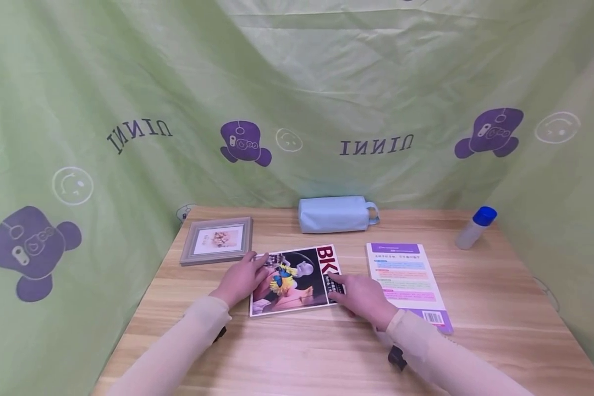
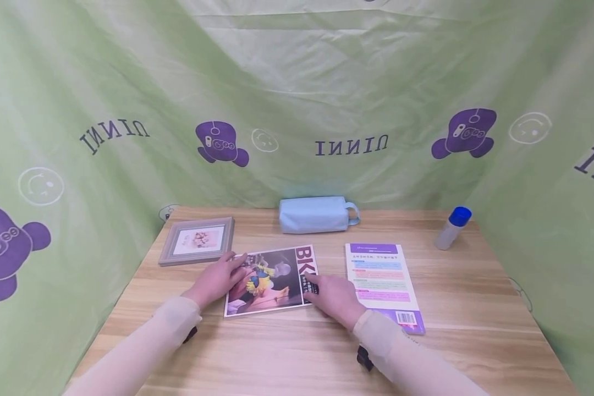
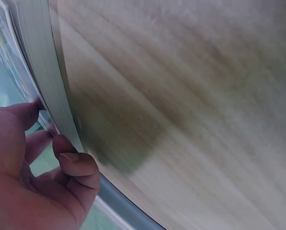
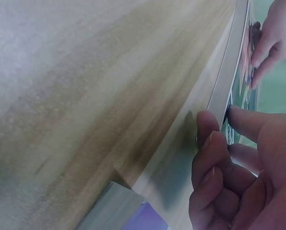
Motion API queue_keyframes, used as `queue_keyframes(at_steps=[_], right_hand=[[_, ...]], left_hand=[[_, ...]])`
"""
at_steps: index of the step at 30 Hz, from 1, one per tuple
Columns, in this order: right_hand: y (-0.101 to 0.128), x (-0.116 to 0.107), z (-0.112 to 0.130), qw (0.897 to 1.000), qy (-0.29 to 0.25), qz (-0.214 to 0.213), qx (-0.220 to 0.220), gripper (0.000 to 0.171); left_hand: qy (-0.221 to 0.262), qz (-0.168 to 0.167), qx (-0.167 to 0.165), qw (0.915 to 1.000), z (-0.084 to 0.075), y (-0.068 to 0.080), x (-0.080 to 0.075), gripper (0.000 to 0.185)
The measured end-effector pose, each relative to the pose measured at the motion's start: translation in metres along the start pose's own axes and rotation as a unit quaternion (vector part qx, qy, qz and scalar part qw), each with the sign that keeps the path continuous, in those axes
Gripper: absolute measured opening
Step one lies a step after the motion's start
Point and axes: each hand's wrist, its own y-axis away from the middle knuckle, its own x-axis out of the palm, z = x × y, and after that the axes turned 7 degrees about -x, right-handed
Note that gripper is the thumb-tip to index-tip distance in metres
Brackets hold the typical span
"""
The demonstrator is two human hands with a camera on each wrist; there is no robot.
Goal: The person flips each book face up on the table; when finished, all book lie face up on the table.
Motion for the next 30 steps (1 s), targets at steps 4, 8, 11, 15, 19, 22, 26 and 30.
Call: queue_keyframes(at_steps=[4,8,11,15,19,22,26,30], right_hand=[[-0.001,-0.002,0.0,1.0,0.0,-0.006,-0.004,0.057],[-0.001,-0.003,-0.001,1.0,-0.003,-0.01,-0.01,0.056],[-0.001,-0.003,-0.001,1.0,-0.002,-0.011,-0.015,0.056],[-0.002,-0.003,-0.001,0.999,0.008,-0.015,-0.029,0.056],[-0.004,-0.003,-0.002,0.999,0.027,-0.025,-0.036,0.053],[-0.006,-0.003,-0.003,0.998,0.035,-0.031,-0.036,0.052],[-0.007,-0.004,-0.003,0.998,0.041,-0.039,-0.041,0.051],[-0.01,-0.005,-0.005,0.996,0.054,-0.047,-0.045,0.05]], left_hand=[[-0.007,-0.003,0.001,1.0,-0.002,0.0,0.002,0.049],[-0.011,-0.003,-0.006,0.9999,-0.003,0.001,0.002,0.049],[-0.011,0.002,-0.011,0.9999,-0.002,0.002,0.001,0.049],[-0.013,0.006,-0.012,0.9998,-0.002,0.004,0.0,0.049],[-0.015,0.003,-0.004,0.9999,-0.002,0.006,0.0,0.05],[-0.016,-0.001,-0.002,0.9999,-0.003,0.008,0.0,0.05],[-0.015,-0.005,-0.003,0.9999,-0.004,0.011,0.0,0.05],[-0.016,-0.006,-0.001,0.9998,-0.004,0.012,-0.002,0.05]])
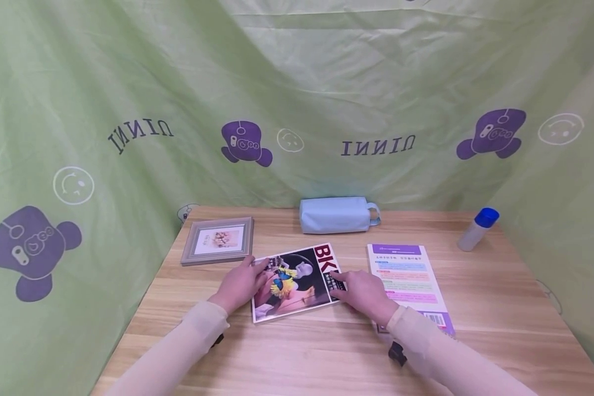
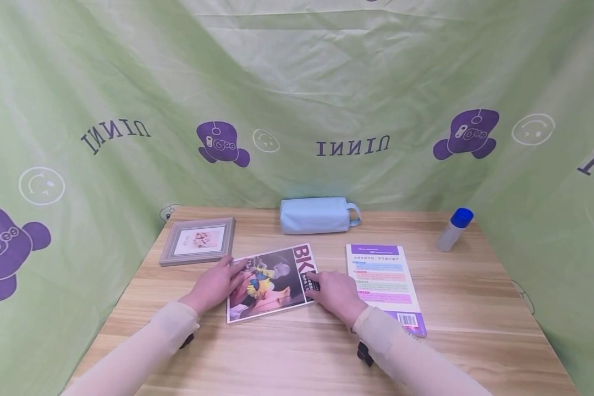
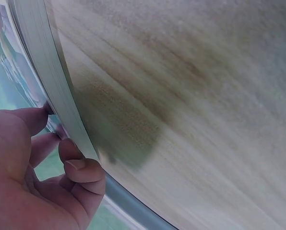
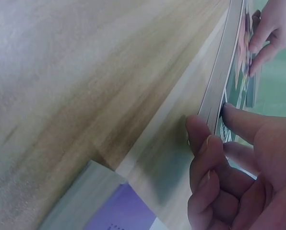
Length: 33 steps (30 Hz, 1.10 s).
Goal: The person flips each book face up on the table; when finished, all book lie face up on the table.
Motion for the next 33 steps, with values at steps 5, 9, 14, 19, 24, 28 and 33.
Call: queue_keyframes(at_steps=[5,9,14,19,24,28,33], right_hand=[[-0.002,-0.001,-0.002,1.0,0.013,-0.002,0.002,0.049],[-0.005,-0.003,-0.003,1.0,0.021,-0.001,0.003,0.05],[-0.008,-0.005,-0.005,1.0,0.026,0.003,0.005,0.05],[-0.012,-0.006,-0.01,1.0,0.02,0.003,0.0,0.048],[-0.016,-0.007,-0.013,1.0,0.018,0.001,0.0,0.048],[-0.019,-0.007,-0.013,1.0,0.017,0.008,0.007,0.049],[-0.022,-0.007,-0.013,1.0,0.018,0.008,0.004,0.048]], left_hand=[[-0.007,-0.002,0.002,1.0,0.0,0.003,-0.001,0.05],[-0.011,-0.008,0.004,0.9999,0.001,0.005,0.0,0.049],[-0.012,-0.014,0.006,0.9998,0.002,0.007,0.002,0.049],[-0.015,-0.013,0.005,0.9998,0.003,0.009,0.004,0.049],[-0.017,-0.012,0.001,0.9998,0.004,0.011,0.005,0.049],[-0.021,-0.023,0.006,0.9995,0.004,0.012,0.005,0.047],[-0.025,-0.042,0.014,0.9987,0.002,0.016,0.003,0.045]])
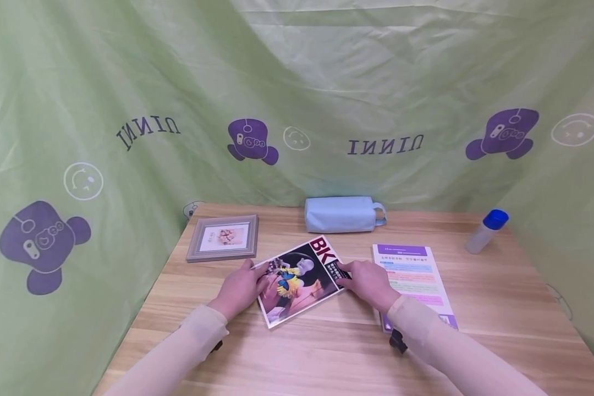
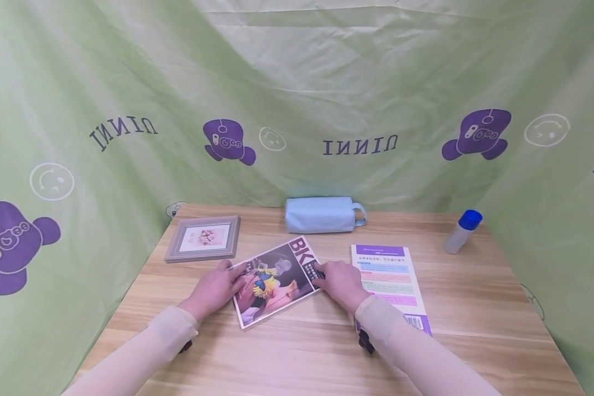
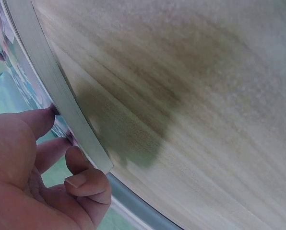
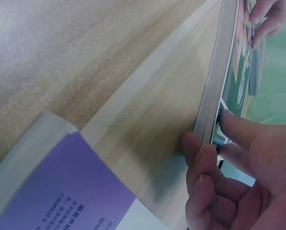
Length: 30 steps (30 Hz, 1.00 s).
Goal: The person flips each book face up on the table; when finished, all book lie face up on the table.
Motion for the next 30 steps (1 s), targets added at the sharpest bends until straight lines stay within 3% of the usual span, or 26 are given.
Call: queue_keyframes(at_steps=[7,22,30], right_hand=[[-0.006,-0.002,-0.001,1.0,-0.002,-0.003,-0.007,0.048],[-0.018,-0.007,-0.001,1.0,-0.009,0.013,-0.006,0.046],[-0.024,-0.005,-0.003,1.0,-0.014,0.016,-0.004,0.045]], left_hand=[[0.01,0.008,-0.023,0.9996,-0.002,0.005,-0.003,0.046],[0.022,0.017,-0.038,0.9989,-0.001,0.017,-0.004,0.051],[0.012,0.008,-0.03,0.9994,0.0,0.026,-0.002,0.048]])
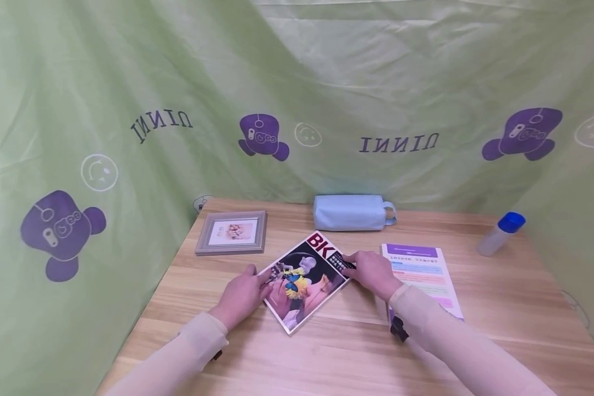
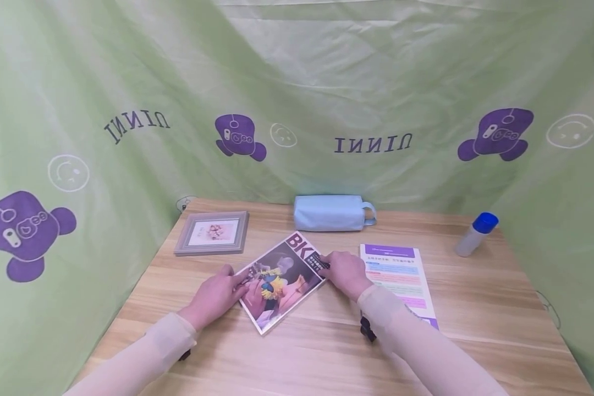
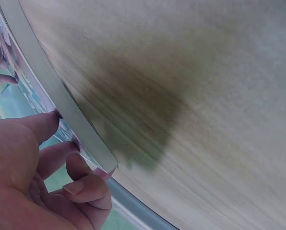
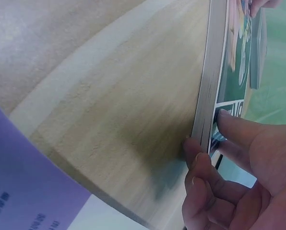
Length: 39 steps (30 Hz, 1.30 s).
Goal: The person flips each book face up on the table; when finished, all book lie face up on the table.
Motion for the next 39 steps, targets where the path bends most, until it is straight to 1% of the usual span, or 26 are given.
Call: queue_keyframes(at_steps=[8,16,26,33,39], right_hand=[[-0.007,-0.001,0.002,1.0,-0.004,0.008,0.001,0.045],[-0.016,-0.002,0.003,1.0,-0.004,0.002,0.005,0.043],[-0.026,0.0,0.002,1.0,-0.011,-0.003,-0.007,0.041],[-0.03,0.0,0.003,1.0,-0.018,0.0,-0.005,0.039],[-0.034,0.002,0.005,1.0,-0.019,0.004,-0.003,0.039]], left_hand=[[-0.005,0.002,0.007,1.0,0.0,0.007,-0.002,0.045],[-0.003,0.003,0.008,1.0,0.0,0.014,-0.002,0.046],[-0.007,-0.004,0.018,0.9998,-0.002,0.018,0.001,0.046],[-0.016,0.005,0.01,0.9998,-0.004,0.022,0.002,0.046],[-0.018,-0.006,0.014,0.9997,-0.006,0.026,0.002,0.045]])
